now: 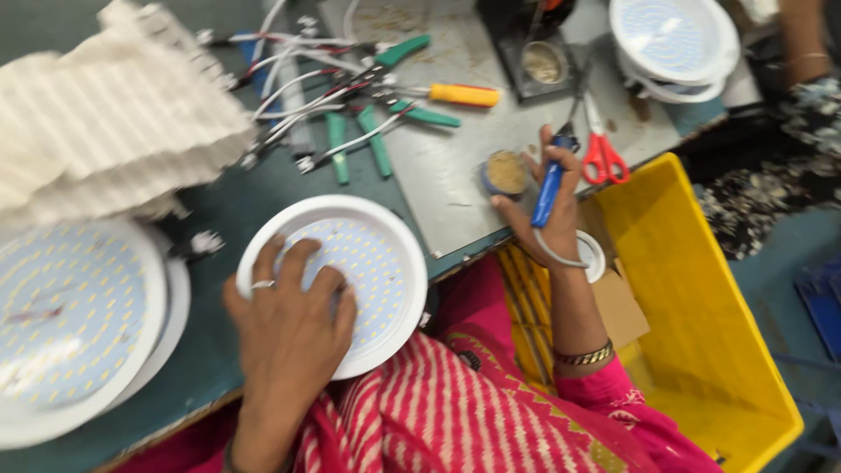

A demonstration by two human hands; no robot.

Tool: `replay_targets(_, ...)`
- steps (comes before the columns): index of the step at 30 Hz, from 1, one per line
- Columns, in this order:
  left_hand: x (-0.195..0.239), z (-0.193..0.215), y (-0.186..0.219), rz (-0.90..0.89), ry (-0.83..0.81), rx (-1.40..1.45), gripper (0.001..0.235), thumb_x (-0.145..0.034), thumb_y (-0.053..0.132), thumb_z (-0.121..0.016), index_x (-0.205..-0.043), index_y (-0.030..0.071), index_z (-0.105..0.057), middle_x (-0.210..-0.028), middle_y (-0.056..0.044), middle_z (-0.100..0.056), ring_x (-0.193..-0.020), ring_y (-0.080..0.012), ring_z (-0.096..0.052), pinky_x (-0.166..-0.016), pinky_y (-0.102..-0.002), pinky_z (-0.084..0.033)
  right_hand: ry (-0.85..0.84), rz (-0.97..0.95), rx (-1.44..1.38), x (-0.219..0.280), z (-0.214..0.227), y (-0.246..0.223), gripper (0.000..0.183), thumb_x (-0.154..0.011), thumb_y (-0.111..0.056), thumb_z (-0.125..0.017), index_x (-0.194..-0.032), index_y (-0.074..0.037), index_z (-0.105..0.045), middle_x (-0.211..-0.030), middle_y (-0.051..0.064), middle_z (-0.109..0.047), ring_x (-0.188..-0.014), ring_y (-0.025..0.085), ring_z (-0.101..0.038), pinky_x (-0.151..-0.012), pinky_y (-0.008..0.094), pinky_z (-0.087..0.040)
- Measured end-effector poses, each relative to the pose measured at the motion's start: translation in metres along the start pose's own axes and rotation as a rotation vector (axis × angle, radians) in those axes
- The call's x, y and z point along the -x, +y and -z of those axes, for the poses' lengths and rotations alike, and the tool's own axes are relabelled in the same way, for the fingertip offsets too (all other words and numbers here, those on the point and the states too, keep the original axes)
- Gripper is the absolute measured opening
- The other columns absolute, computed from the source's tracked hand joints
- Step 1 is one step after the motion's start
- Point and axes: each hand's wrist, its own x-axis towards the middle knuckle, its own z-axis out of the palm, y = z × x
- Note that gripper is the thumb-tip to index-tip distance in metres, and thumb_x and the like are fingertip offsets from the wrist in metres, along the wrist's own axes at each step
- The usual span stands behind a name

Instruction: The person uses a soldering iron to attach wires to LED modules on circular light fixtures. They repeatedly dip the iron into a small container, apply solder to connection points, and move completed units aside on the workbench.

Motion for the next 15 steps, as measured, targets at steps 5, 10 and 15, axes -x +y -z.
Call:
replay_targets(5, 0.004, -0.006, -0.004, -0.001, 0.079, 0.063, 0.017, -0.081, 0.028, -0.073, -0.089, 0.012, -0.074, -0.131, -0.006, -0.062, -0.136, -0.0322, -0.047, -0.099, -0.062, -0.033, 0.049, -0.022, 0.026, 0.001, -0.008, 0.006, 0.089, -0.086, 0.0, -0.09, -0.148, -0.016, -0.029, -0.172, 0.018, -0.034, -0.143, 0.026, -0.053, -0.115, 0.036, -0.048)
replay_targets(10, 0.01, -0.004, -0.019, 0.004, 0.092, 0.305, 0.014, -0.082, 0.022, -0.075, -0.089, 0.011, -0.079, -0.141, -0.009, -0.059, -0.142, -0.0335, -0.044, -0.104, -0.059, -0.033, -0.013, 0.033, -0.3, 0.015, -0.009, -0.031, 0.087, -0.091, 0.011, -0.085, -0.146, -0.022, -0.026, -0.171, 0.012, -0.029, -0.142, 0.024, -0.051, -0.116, 0.037, -0.052)
replay_targets(15, 0.01, -0.002, -0.026, -0.011, 0.063, 0.35, 0.011, -0.079, 0.015, -0.078, -0.087, 0.013, -0.084, -0.147, -0.013, -0.055, -0.149, -0.0409, -0.032, -0.106, -0.06, -0.031, -0.208, 0.175, -0.454, 0.018, -0.032, -0.077, 0.094, -0.08, 0.011, -0.084, -0.144, -0.028, -0.027, -0.17, 0.01, -0.034, -0.138, 0.025, -0.054, -0.114, 0.039, -0.057)
